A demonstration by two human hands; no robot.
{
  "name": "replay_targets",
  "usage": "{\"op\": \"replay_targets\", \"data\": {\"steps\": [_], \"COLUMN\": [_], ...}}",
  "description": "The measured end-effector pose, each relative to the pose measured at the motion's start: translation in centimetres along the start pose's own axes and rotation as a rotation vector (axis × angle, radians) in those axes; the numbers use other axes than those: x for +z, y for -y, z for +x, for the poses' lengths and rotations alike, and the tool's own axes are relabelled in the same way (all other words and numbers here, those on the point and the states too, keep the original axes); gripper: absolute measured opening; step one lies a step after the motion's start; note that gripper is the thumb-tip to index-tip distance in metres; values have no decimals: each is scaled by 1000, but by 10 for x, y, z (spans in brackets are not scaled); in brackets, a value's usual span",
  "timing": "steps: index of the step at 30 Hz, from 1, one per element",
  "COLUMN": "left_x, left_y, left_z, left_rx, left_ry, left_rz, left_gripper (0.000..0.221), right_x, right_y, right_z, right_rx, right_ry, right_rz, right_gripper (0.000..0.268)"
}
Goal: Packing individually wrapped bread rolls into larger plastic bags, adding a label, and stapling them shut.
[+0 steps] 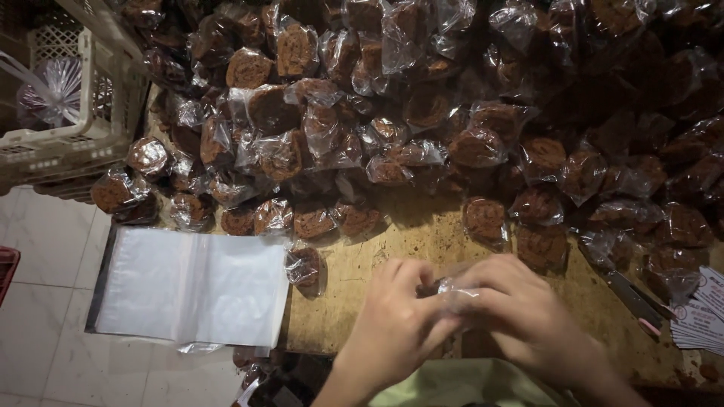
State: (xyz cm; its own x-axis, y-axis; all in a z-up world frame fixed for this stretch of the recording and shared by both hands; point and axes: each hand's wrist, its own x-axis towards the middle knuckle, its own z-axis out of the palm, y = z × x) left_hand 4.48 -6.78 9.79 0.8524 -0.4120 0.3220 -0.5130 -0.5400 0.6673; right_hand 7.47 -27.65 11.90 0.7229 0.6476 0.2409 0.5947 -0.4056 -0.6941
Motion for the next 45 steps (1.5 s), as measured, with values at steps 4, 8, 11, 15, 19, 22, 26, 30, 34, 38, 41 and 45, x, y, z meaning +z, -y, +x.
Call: {"op": "replay_targets", "data": {"steps": [4,8,11,15,19,22,26,30,34,38,41,45], "left_x": [23,22,18,23,22,15,4,0,23,25,32,25], "left_y": [-6,-6,-12,-8,-15,-24,-23,-13,-5,-5,0,3], "left_z": [-9,-4,1,0,-1,-3,0,2,-1,-1,-5,1], "left_rx": [-197,-34,4,0,-61,-13,50,-61,-126,-236,-460,-676], "left_ry": [-334,-367,-321,-393,-426,-286,-302,-107,-228,-346,-337,-334], "left_rz": [-229,-194,-320,-290,-171,-197,-10,-283,-395,-469,-809,-881], "left_gripper": [37,68,35,49,34,39,12,8,7,7,9,18], "right_x": [3,18,21,3,-3,-4,-6,3,13,16,14,7], "right_y": [14,-2,-5,0,-8,-2,8,-5,-20,-19,-19,-7], "right_z": [6,-10,-9,-2,-20,-19,-8,-13,-21,-17,-18,-9], "right_rx": [77,372,247,163,128,56,80,201,238,337,307,77], "right_ry": [-318,-385,-468,-293,39,-127,-193,-100,-255,-393,-343,-103], "right_rz": [231,433,524,208,-40,53,99,251,291,467,425,-253], "right_gripper": [17,21,24,30,64,31,10,20,9,13,15,44]}}
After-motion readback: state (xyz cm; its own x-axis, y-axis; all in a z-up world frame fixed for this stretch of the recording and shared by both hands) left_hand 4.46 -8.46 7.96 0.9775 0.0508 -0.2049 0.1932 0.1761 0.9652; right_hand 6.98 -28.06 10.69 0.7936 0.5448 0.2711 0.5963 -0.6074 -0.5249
